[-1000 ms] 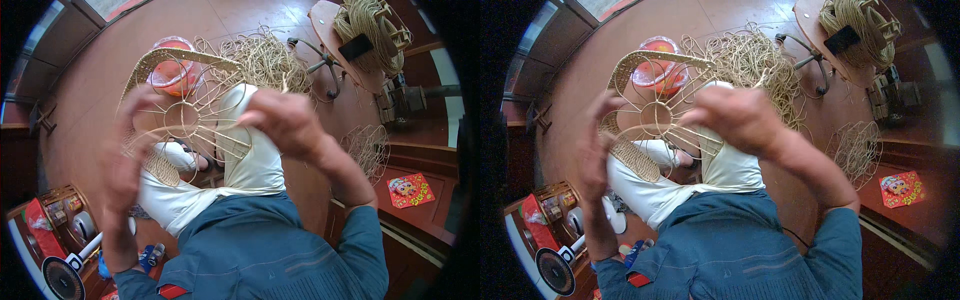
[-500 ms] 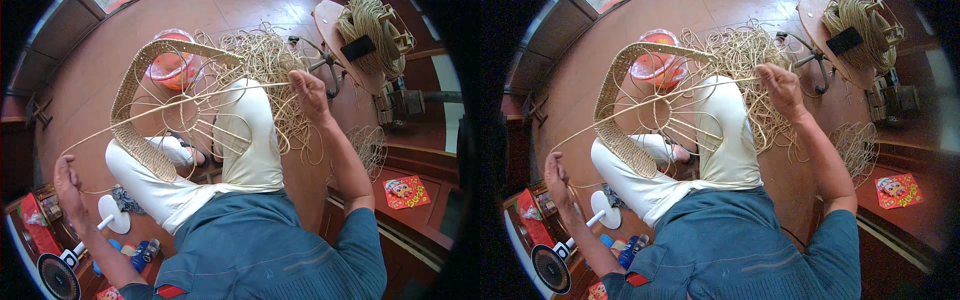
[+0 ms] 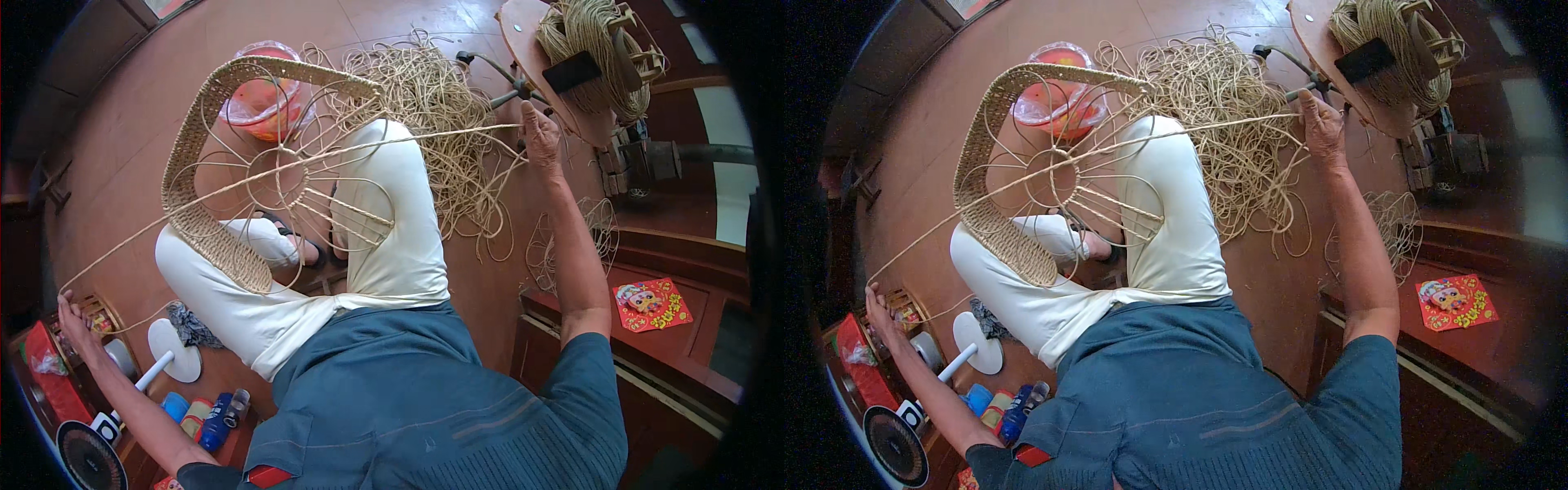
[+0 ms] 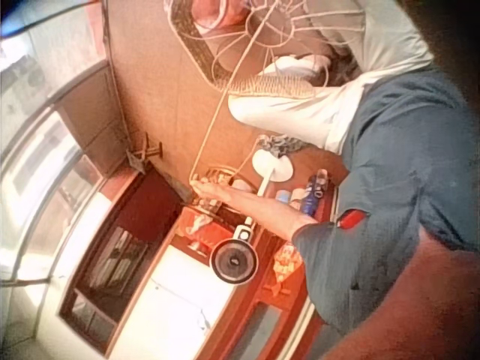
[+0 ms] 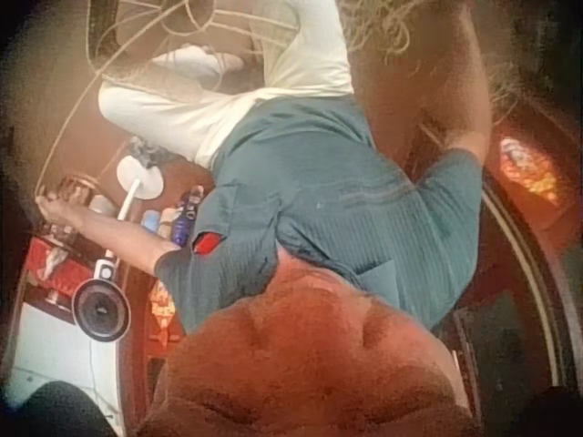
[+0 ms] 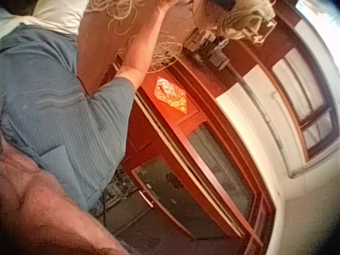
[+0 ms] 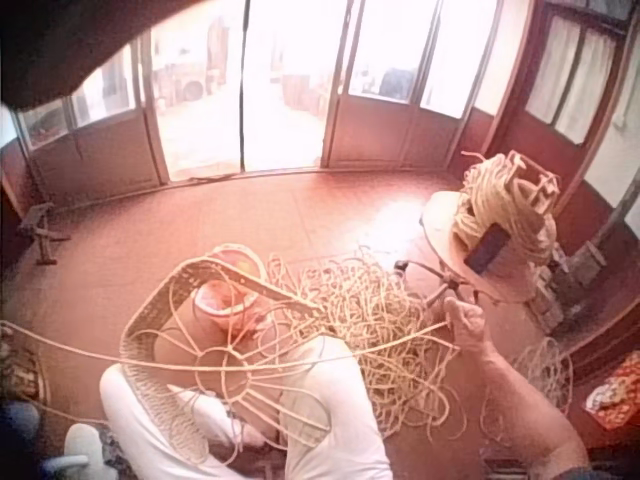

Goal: The recorder is weaving a basket or similar straw/wicker object using long, flexible fibers.

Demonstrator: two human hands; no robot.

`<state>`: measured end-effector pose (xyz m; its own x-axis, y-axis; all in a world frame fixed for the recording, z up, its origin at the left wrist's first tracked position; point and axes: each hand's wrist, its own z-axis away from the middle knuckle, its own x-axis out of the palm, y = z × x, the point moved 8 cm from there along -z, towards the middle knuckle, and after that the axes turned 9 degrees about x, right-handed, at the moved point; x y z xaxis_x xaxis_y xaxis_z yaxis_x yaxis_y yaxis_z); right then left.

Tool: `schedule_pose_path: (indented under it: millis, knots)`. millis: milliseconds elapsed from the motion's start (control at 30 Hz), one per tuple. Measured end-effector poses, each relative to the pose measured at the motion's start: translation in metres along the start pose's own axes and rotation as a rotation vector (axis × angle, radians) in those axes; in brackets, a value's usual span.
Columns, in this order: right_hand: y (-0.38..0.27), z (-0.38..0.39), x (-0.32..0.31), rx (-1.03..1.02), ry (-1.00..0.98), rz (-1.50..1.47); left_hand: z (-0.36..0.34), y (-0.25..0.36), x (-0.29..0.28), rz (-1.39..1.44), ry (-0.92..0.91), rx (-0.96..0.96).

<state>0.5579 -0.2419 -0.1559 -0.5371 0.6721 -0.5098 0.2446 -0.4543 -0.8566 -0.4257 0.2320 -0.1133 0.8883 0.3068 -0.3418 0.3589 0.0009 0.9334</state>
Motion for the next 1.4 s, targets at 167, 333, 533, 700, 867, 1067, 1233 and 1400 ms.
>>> schedule_pose_path:
  millis: [167, 333, 533, 700, 867, 1067, 1233, 1400]
  knots:
    - [0.001, 0.001, -0.009, -0.053, 0.029, 0.023, -0.052, -0.045, -0.04, -0.118, 0.065, 0.028]
    - [0.0, 0.005, -0.012, -0.067, 0.013, 0.009, -0.116, -0.114, -0.12, -0.155, 0.341, -0.051]
    - [-0.058, 0.03, 0.018, -0.092, -0.092, -0.028, -0.108, -0.048, -0.053, -1.042, -0.071, -0.045]
    - [-0.186, 0.147, 0.125, -0.393, -0.451, 0.148, 0.197, 0.158, 0.215, 0.185, -0.596, 0.498]
    - [-0.257, 0.213, 0.202, -0.499, -0.668, -0.127, 0.423, 0.255, 0.321, 0.151, -1.312, 0.282]
    - [-0.227, 0.205, 0.201, -0.442, -0.737, 0.125, 0.378, 0.248, 0.29, -0.295, -1.035, 0.754]
    - [-0.212, 0.208, 0.2, -0.46, -0.768, 0.109, 0.343, 0.241, 0.242, -0.685, -0.765, 1.156]
    - [-0.206, 0.22, 0.217, -0.501, -0.744, 0.085, 0.311, 0.239, 0.212, -1.005, -0.615, 1.278]
